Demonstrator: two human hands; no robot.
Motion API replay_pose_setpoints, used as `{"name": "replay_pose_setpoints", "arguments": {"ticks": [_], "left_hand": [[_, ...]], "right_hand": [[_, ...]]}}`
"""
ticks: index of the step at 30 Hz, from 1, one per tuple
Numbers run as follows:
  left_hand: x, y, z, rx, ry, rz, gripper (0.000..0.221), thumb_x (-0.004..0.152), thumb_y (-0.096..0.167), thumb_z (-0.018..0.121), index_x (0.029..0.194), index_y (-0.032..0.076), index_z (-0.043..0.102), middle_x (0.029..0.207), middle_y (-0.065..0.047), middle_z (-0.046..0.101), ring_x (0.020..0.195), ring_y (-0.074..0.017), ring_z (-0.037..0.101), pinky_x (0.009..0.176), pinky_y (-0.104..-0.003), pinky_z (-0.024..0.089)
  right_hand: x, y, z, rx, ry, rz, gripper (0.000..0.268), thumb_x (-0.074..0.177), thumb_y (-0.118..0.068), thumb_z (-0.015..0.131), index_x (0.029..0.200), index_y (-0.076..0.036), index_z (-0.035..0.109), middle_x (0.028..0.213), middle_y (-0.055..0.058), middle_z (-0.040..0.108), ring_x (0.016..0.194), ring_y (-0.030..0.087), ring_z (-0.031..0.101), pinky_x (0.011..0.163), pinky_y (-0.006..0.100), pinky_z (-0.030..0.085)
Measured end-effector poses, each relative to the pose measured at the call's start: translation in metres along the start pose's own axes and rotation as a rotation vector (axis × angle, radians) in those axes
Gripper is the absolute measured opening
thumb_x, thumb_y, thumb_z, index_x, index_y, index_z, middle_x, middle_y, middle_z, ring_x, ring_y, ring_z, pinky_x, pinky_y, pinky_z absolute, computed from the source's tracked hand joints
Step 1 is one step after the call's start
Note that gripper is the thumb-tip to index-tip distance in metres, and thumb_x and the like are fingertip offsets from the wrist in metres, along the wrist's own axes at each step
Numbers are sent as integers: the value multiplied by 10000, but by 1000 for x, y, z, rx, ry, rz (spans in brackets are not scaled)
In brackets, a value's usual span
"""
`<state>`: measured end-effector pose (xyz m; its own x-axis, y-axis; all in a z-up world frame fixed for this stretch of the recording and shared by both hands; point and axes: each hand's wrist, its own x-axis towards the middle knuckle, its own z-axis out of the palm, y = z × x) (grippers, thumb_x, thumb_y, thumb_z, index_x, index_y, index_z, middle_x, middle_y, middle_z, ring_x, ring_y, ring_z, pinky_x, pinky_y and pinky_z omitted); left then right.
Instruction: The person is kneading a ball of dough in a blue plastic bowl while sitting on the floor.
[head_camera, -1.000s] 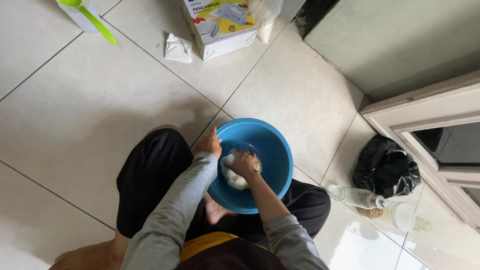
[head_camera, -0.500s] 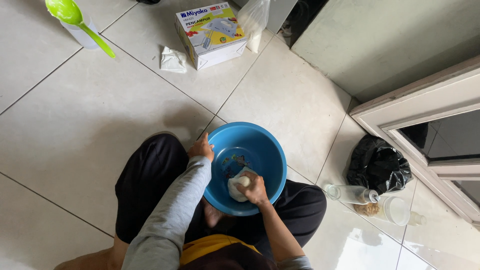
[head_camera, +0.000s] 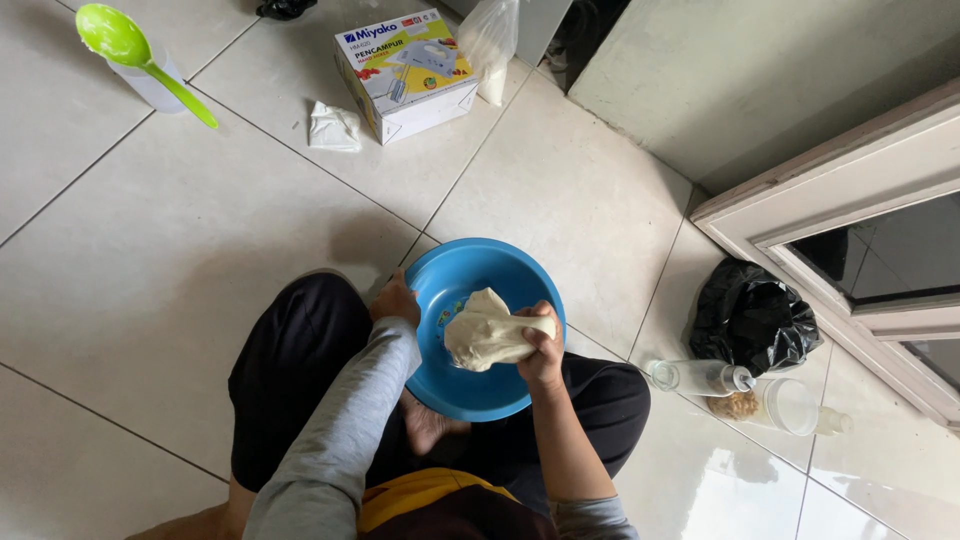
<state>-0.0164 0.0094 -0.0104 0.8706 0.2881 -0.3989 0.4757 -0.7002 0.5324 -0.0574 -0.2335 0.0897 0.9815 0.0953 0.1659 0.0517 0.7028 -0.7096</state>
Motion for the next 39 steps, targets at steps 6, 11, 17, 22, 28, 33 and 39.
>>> {"name": "replay_pose_setpoints", "arguments": {"ticks": [6,11,17,22,28,33,39], "left_hand": [[14,-8,29,36,16,-30,502,1058,354,541,1503,155,422,1343,-124,678,1169,-345,698,962,-524,581],[22,-4,38,45,-8,-44,510,1048,377,510,1512,207,383,1357,-62,671,1160,-347,691,924,-558,559],[67,47,9,9,102,278,541,924,580,665,1310,254,471,1305,-69,610,1209,-372,601,909,-580,533],[84,114,-23,71,-203,439,736,926,820,376,1258,187,553,1258,-112,685,1194,-363,652,940,-548,530],[71,134,-55,141,-409,405,924,981,792,152,1309,107,678,1227,-164,744,1159,-365,700,945,-513,554],[75,129,-50,124,-350,407,924,987,779,152,1277,97,704,1155,-178,766,1106,-370,724,912,-508,566],[84,122,-26,103,-277,408,844,993,783,242,1194,117,719,1056,-174,771,1027,-390,737,853,-525,578]], "right_hand": [[15,55,-32,-912,140,273,202,794,-139,827,922,-108,675,752,23,716,685,111,634,642,226,496],[27,84,-86,-1729,16,634,814,840,-959,439,1170,-270,721,1018,156,775,1018,388,742,876,536,575],[10,97,-79,-2216,-287,254,527,845,-804,577,939,-316,753,710,56,728,712,321,763,660,469,647],[-7,119,-74,-2288,-278,171,554,758,-831,605,962,-335,743,734,60,694,701,334,752,721,532,586],[9,125,-59,-2197,-283,201,429,750,-728,675,904,-328,672,764,-37,727,762,243,760,830,511,485],[30,137,-67,-2138,-252,0,206,811,-545,610,918,-373,645,813,-125,681,846,155,708,883,438,430],[42,145,-103,-1988,-343,-379,336,756,-630,743,794,-305,663,851,-37,707,790,200,694,796,437,411]]}}
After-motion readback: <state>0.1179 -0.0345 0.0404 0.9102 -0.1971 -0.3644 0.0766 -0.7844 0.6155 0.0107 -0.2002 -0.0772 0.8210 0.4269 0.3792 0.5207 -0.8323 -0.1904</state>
